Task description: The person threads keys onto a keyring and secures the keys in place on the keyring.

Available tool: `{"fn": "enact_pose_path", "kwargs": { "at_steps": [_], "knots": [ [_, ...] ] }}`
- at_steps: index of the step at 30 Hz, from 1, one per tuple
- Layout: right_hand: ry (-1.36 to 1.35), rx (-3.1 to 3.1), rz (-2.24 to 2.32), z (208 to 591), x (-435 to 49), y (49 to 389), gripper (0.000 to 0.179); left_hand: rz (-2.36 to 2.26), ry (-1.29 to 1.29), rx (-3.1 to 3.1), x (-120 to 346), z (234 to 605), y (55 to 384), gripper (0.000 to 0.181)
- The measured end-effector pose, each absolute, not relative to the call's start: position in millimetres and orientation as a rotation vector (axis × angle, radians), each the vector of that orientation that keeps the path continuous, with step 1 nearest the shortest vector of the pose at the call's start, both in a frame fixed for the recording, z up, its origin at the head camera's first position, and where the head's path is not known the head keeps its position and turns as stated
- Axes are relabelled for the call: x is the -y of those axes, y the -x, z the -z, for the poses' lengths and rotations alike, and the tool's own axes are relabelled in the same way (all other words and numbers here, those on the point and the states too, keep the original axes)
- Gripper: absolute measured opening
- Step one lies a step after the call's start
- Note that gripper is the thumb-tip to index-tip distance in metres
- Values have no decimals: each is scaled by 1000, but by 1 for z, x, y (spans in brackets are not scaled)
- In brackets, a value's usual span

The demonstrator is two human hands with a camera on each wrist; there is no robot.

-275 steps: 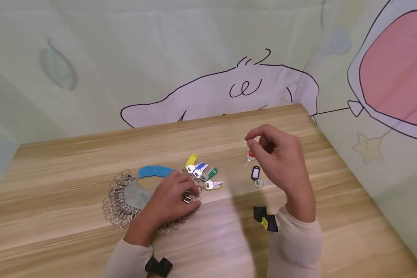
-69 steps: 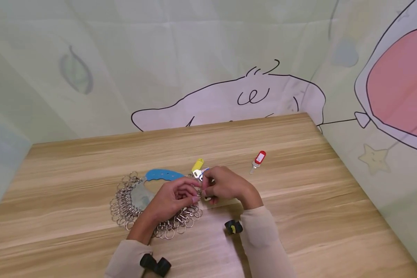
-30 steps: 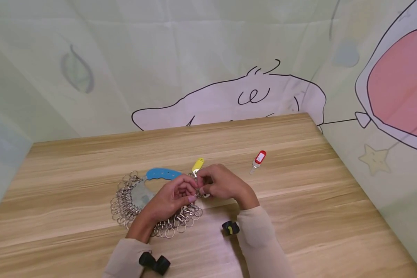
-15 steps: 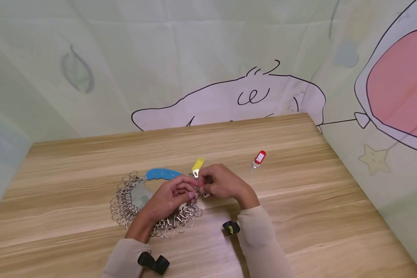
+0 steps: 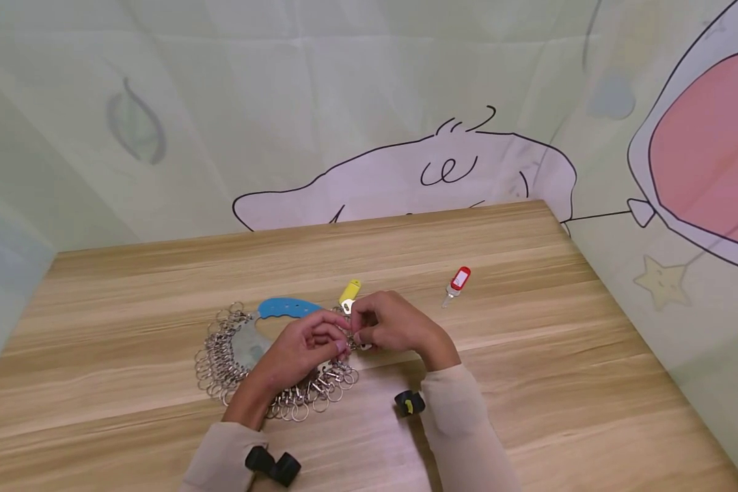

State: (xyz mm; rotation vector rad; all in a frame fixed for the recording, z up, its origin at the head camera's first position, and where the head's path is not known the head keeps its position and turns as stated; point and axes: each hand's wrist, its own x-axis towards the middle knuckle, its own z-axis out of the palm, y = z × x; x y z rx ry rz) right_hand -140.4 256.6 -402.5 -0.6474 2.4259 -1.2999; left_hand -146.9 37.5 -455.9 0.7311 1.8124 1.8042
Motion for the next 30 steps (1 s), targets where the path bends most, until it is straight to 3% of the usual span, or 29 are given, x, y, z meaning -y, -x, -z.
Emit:
{"fn": "enact_pose_path", "kwargs": {
  "at_steps": [30],
  "knots": [
    [519, -2392, 1361, 401, -259, 139, 13, -1711, -781, -2152, -40, 458, 147, 35]
  ]
}}
